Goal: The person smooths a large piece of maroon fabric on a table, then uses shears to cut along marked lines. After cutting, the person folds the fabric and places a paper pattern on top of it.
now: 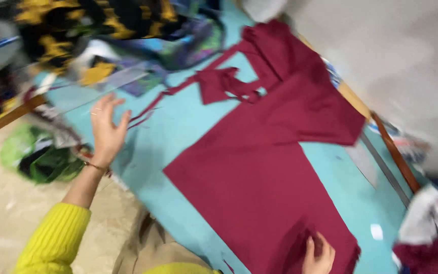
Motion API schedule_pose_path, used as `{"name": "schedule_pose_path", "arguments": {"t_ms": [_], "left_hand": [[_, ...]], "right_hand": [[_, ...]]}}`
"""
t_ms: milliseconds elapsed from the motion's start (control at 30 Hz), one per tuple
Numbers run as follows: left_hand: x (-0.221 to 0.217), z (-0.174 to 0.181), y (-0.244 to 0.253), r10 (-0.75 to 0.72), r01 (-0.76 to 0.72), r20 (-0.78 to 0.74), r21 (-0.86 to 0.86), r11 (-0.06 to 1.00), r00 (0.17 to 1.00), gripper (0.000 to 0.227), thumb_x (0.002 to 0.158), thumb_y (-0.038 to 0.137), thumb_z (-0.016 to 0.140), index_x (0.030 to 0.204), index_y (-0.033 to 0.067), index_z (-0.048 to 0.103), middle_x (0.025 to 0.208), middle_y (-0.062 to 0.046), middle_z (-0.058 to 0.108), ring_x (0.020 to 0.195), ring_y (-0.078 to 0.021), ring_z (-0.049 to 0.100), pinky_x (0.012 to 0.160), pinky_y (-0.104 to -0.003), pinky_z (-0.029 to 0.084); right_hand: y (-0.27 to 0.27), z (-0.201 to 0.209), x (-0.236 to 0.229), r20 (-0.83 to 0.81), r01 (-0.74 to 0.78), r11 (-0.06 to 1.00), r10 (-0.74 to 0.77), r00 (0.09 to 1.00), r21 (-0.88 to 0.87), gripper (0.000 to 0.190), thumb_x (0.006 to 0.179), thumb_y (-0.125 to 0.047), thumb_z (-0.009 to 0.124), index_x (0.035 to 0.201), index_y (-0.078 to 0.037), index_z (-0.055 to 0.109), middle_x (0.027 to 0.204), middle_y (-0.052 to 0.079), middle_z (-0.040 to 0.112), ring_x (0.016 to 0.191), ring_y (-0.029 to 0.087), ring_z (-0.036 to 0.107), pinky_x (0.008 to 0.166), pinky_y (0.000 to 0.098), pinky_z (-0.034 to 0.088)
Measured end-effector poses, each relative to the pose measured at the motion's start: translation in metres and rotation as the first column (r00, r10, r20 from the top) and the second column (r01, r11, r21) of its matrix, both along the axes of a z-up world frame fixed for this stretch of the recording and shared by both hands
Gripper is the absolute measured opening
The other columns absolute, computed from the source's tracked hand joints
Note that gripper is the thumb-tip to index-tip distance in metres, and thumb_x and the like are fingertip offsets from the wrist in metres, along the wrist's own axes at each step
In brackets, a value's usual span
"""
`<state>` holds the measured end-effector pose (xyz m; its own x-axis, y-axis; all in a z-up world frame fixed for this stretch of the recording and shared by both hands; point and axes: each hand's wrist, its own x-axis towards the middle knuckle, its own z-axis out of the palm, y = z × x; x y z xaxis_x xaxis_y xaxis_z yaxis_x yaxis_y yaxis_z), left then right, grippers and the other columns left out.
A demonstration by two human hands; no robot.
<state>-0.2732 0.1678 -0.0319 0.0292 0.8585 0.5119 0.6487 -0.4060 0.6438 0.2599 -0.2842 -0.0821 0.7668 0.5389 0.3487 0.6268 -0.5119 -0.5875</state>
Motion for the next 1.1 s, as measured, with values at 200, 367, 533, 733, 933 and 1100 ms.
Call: {"name": "schedule_pose_path", "arguments": {"t_ms": [200,367,533,733,933,1100], "left_hand": [[0.188,-0.002,0.021,-0.467,0.469,-0.087,0.013,0.883,0.880,0.027,0.096,0.018,0.072,0.120,0.0074,0.069,0.122,-0.012,0.069,0.122,-0.0360,0.059,0.110,-0.047,0.042],[0.325,-0.023,0.056,-0.481,0.483,-0.286,-0.069,0.873,0.829,0.033,0.094,0.033,0.071,0.122,0.0138,0.067,0.119,-0.009,0.070,0.115,-0.0344,0.059,0.085,-0.050,0.048],[0.423,-0.076,0.101,-0.273,0.260,-0.475,-0.095,0.961,0.837,0.071,0.095,0.068,0.064,0.135,0.0093,0.059,0.116,-0.023,0.067,0.099,-0.0435,0.060,0.072,-0.062,0.047],[0.437,-0.094,0.121,-0.275,0.374,-0.564,0.066,0.925,0.779,0.019,0.096,0.043,0.070,0.107,0.0297,0.078,0.101,-0.004,0.077,0.099,-0.0323,0.060,0.076,-0.050,0.035],[0.397,-0.087,0.139,-0.372,0.391,-0.240,0.037,0.920,0.897,0.015,0.109,0.025,0.075,0.117,0.0123,0.076,0.110,-0.009,0.076,0.098,-0.0403,0.061,0.073,-0.055,0.036],[0.365,-0.071,0.150,-0.315,0.331,-0.152,0.092,0.939,0.937,0.009,0.110,0.014,0.079,0.111,0.0084,0.072,0.109,-0.011,0.068,0.101,-0.0380,0.062,0.081,-0.057,0.038]], "right_hand": [[-0.037,0.027,0.043,-0.009,0.120,0.975,-0.124,0.992,-0.187,0.038,0.097,-0.021,0.067,0.133,-0.008,0.067,0.127,0.014,0.065,0.127,0.031,0.054,0.114,0.0416,0.039],[-0.048,0.049,0.065,-0.192,0.255,0.944,-0.295,0.936,-0.211,0.042,0.098,-0.027,0.062,0.135,-0.009,0.063,0.132,0.013,0.059,0.134,0.026,0.049,0.117,0.0395,0.035],[-0.072,0.036,0.112,-0.055,0.309,0.937,-0.321,0.945,-0.161,0.036,0.097,-0.026,0.066,0.129,-0.008,0.066,0.122,0.014,0.063,0.127,0.031,0.050,0.115,0.0391,0.035],[-0.084,0.011,0.166,-0.081,0.367,0.921,-0.378,0.922,-0.130,0.042,0.099,-0.034,0.066,0.130,-0.006,0.064,0.120,0.019,0.062,0.116,0.031,0.057,0.101,0.0398,0.048],[-0.065,0.002,0.171,0.041,0.465,0.833,-0.476,0.879,-0.299,0.027,0.090,-0.042,0.073,0.103,-0.018,0.072,0.111,0.002,0.060,0.114,0.026,0.056,0.096,0.0499,0.042],[-0.083,-0.014,0.183,0.080,0.437,0.888,-0.430,0.899,-0.144,0.017,0.097,-0.023,0.070,0.098,-0.006,0.068,0.096,0.012,0.061,0.098,0.032,0.056,0.096,0.0426,0.043]]}}
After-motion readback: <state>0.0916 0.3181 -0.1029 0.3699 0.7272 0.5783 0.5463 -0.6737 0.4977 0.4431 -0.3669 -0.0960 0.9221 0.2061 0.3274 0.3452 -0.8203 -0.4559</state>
